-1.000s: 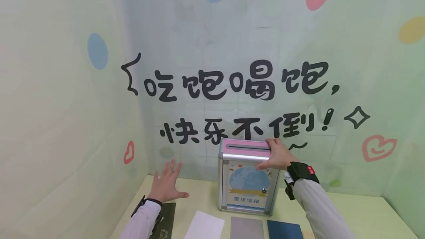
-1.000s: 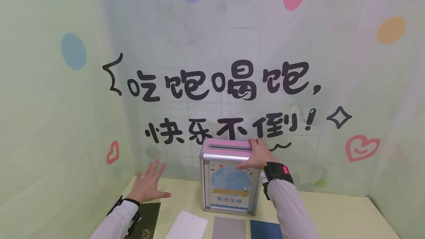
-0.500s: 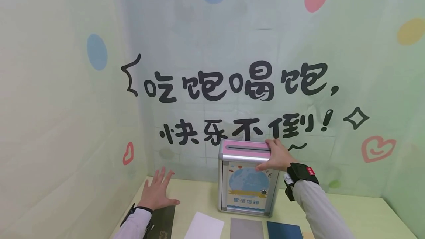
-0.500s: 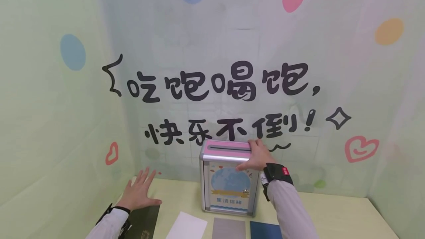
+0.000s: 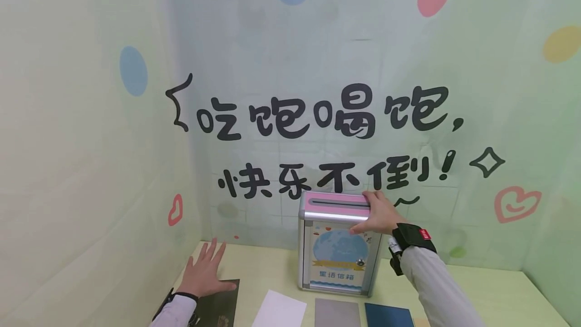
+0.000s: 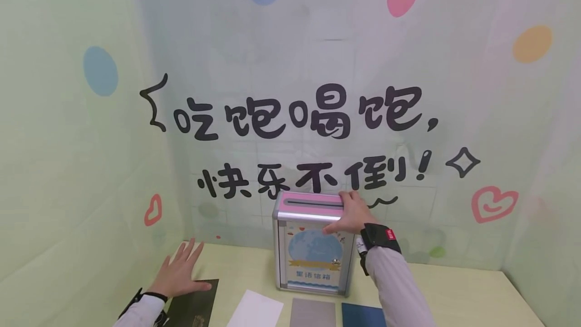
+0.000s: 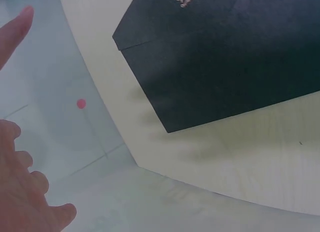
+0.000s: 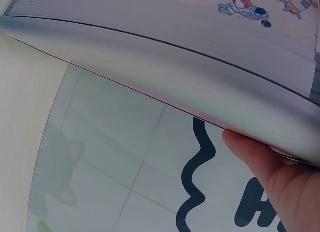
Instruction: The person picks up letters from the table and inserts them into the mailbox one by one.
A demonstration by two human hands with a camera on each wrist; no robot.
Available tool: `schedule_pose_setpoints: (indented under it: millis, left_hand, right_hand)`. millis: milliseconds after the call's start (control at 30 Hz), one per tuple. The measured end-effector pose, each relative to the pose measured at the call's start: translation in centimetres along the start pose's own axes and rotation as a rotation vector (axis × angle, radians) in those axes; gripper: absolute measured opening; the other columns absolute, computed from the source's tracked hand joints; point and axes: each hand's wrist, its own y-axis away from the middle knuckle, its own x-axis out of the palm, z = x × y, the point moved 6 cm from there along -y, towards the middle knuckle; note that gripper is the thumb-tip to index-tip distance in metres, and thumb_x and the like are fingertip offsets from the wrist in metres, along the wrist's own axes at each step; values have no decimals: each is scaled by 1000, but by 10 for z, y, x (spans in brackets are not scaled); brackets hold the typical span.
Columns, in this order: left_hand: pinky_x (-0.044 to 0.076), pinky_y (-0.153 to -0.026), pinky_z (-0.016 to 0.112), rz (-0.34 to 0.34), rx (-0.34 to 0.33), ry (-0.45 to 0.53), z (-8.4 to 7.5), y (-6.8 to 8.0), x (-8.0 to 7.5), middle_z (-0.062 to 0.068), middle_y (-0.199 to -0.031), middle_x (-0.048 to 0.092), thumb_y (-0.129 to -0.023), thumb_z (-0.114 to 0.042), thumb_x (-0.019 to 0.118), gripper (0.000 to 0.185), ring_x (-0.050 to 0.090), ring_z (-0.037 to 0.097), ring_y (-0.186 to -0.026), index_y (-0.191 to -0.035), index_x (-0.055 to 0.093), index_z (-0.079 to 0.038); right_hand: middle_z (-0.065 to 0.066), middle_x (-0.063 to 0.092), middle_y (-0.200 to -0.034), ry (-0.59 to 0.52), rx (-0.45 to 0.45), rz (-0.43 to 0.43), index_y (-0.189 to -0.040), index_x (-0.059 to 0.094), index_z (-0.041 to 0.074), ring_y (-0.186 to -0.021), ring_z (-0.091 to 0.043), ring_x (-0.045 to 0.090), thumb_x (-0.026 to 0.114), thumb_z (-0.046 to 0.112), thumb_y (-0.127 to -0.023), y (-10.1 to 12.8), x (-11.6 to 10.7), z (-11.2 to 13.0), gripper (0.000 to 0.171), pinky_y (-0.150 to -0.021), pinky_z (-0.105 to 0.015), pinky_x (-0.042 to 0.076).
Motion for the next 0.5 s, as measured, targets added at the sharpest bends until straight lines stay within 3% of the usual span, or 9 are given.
schedule_pose_setpoints:
  millis: [500]
  left_hand:
    - [21,-90,71,54,-26,36,13,18,13,28,-142,25,-59,-63,69,108,23,47,-128,-138,32,0]
  right_hand:
    - [-20,42,-114,17,0,10,-133,36,-2,-92,-29,46,81,50,-50,-1,2,-1,108,-77,-44,44]
